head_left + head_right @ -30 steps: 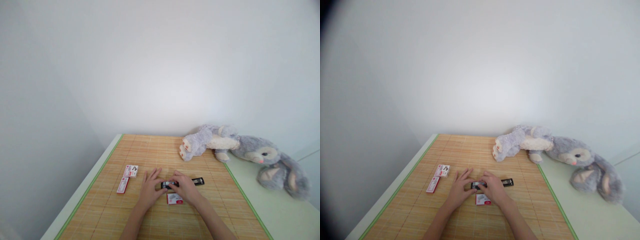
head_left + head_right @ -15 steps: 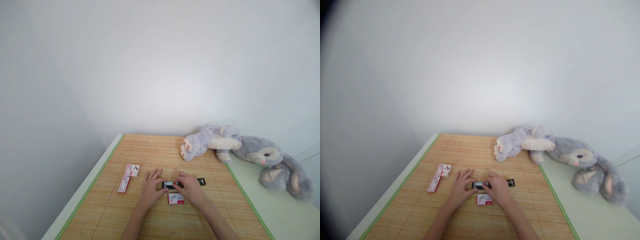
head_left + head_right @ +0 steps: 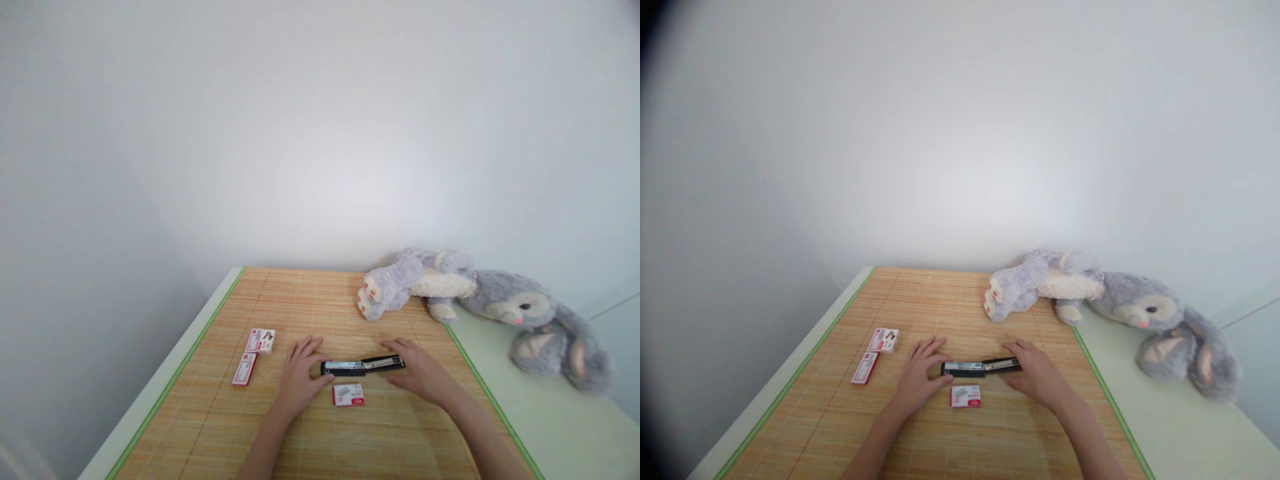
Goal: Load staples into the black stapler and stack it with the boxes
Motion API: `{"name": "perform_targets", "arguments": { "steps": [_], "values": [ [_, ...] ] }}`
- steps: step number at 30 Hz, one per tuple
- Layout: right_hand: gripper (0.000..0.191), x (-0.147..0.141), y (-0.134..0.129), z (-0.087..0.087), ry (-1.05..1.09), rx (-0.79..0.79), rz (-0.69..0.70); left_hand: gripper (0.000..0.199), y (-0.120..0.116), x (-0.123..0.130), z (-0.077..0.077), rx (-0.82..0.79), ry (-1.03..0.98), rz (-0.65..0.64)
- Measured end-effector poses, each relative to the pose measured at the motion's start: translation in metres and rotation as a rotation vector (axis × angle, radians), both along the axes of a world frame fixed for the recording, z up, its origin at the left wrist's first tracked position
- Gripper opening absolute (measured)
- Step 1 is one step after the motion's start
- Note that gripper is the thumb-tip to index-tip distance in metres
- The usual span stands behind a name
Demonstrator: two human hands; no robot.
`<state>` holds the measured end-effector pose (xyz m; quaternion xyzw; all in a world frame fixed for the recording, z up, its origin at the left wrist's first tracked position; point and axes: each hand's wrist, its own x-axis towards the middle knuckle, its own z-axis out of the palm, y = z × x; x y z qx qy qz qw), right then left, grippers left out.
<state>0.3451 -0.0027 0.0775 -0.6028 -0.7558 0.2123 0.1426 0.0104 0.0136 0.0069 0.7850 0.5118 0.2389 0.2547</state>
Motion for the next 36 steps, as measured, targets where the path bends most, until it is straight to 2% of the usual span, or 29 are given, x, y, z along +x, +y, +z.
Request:
{"name": "perform_targets", "arguments": {
  "steps": [2, 4, 7, 10, 16, 19, 23, 30, 34, 36],
  "values": [
    [0.057, 0.019, 0.003, -0.003, 0.102, -0.123, 0.005, 0.034, 0.0, 0.0, 0.0, -0.001, 0.0, 0.006],
    [0.044, 0.024, 0.006, -0.006, 0.244, -0.208, 0.022, 0.034, 0.0, 0.001, 0.001, -0.001, 0.001, 0.01],
    [0.044, 0.012, 0.008, -0.006, 0.444, -0.232, 0.039, 0.034, -0.001, 0.001, 0.001, -0.003, 0.001, 0.008],
    [0.038, -0.015, 0.011, 0.0, 0.511, -0.182, 0.064, 0.033, -0.003, 0.002, 0.001, 0.002, 0.003, 0.01],
    [0.024, -0.064, 0.023, 0.013, 0.379, -0.079, 0.188, 0.034, -0.005, 0.002, 0.002, 0.003, -0.002, 0.013],
    [0.016, -0.083, 0.029, 0.009, 0.244, -0.037, 0.243, 0.035, -0.005, 0.001, 0.002, 0.002, -0.008, 0.008],
    [0.009, -0.104, 0.032, -0.004, 0.178, -0.007, 0.265, 0.035, -0.006, 0.001, 0.001, 0.02, -0.022, 0.006],
    [0.02, -0.109, 0.032, -0.013, 0.155, 0.034, 0.259, 0.037, -0.006, 0.0, 0.004, 0.037, -0.048, -0.009],
    [0.022, -0.104, 0.03, -0.015, 0.181, 0.04, 0.216, 0.041, -0.029, 0.002, 0.007, 0.1, -0.179, 0.129],
    [0.021, -0.102, 0.029, -0.017, 0.201, 0.036, 0.192, 0.047, -0.048, 0.008, 0.01, 0.107, -0.208, 0.126]
  ]
}}
